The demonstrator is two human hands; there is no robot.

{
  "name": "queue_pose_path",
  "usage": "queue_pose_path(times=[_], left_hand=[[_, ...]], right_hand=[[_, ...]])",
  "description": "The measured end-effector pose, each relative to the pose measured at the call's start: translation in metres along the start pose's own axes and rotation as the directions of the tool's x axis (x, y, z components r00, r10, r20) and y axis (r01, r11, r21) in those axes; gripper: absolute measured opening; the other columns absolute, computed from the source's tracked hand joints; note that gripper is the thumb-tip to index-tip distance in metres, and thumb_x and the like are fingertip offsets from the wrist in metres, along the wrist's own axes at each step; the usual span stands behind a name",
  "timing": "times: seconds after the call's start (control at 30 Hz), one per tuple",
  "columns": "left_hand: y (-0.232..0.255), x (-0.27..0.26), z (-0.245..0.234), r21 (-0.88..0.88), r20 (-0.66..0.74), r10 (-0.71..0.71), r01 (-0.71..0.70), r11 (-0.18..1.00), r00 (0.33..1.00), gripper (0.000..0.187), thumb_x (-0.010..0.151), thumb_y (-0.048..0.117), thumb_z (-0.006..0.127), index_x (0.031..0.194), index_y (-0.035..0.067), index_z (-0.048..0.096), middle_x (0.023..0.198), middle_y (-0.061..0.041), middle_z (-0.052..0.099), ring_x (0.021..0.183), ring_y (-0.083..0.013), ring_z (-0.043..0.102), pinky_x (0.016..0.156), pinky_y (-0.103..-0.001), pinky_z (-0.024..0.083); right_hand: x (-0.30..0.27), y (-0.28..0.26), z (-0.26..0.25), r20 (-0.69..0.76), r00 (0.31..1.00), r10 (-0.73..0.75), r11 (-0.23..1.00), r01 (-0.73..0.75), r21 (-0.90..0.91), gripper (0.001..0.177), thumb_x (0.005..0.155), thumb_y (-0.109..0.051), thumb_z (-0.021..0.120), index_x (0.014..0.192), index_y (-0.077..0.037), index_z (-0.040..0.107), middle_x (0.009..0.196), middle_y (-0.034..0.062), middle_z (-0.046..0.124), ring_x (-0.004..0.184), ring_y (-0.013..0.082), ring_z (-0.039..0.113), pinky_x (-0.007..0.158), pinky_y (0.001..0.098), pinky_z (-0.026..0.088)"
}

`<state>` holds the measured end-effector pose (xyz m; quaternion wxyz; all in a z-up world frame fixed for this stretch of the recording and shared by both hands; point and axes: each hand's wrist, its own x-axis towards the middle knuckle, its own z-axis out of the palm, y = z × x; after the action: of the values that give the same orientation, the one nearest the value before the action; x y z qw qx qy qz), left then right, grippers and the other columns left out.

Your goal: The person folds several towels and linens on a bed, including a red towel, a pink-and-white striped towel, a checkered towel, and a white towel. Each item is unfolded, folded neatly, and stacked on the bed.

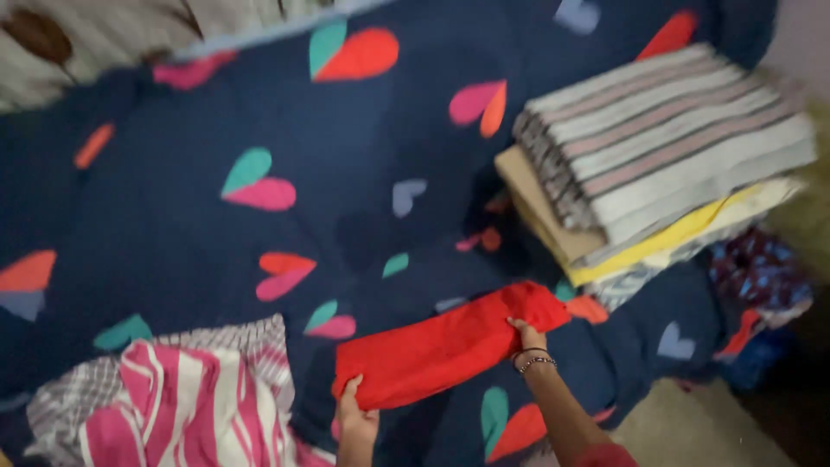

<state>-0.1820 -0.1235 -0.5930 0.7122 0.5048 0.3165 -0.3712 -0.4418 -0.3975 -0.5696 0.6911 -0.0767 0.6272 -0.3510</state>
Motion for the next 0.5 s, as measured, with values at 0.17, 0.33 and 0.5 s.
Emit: queue_pose_path(times=[0.17,0.33,0.5], left_hand=[[0.017,-0.090,0.154,0.083,0.105,0.348,-0.357,0.930,0.932,0.043,0.077,0.011,0.074,0.120,0.008,0.068,0.117,-0.010,0.071,0.105,-0.0283,0.068,0.087,-0.043,0.057],[0.026,-0.177,0.299,-0.129,0.413,0.445,-0.432,0.893,0.795,0.041,0.079,0.009,0.075,0.119,0.007,0.066,0.117,-0.009,0.070,0.107,-0.0245,0.068,0.095,-0.041,0.054],[-0.017,-0.199,0.445,-0.203,0.681,0.394,-0.357,0.912,0.617,0.041,0.083,0.011,0.077,0.123,0.005,0.066,0.122,-0.010,0.070,0.111,-0.0233,0.067,0.098,-0.041,0.053]], right_hand=[[-0.027,-0.155,0.036,0.224,0.846,-0.483,0.869,0.494,0.009,0.061,0.073,0.004,0.075,0.131,-0.003,0.057,0.117,0.0143,0.069,0.107,0.0360,0.067,0.090,0.0509,0.058],[-0.069,-0.324,0.064,0.361,0.664,-0.654,0.756,0.587,0.289,0.057,0.072,0.004,0.071,0.127,-0.007,0.062,0.116,0.0073,0.070,0.106,0.0270,0.068,0.091,0.0438,0.059],[-0.062,-0.506,0.075,0.427,0.485,-0.763,0.640,0.660,0.395,0.064,0.076,0.001,0.075,0.136,-0.006,0.056,0.123,0.0069,0.067,0.111,0.0266,0.067,0.098,0.0434,0.058]])
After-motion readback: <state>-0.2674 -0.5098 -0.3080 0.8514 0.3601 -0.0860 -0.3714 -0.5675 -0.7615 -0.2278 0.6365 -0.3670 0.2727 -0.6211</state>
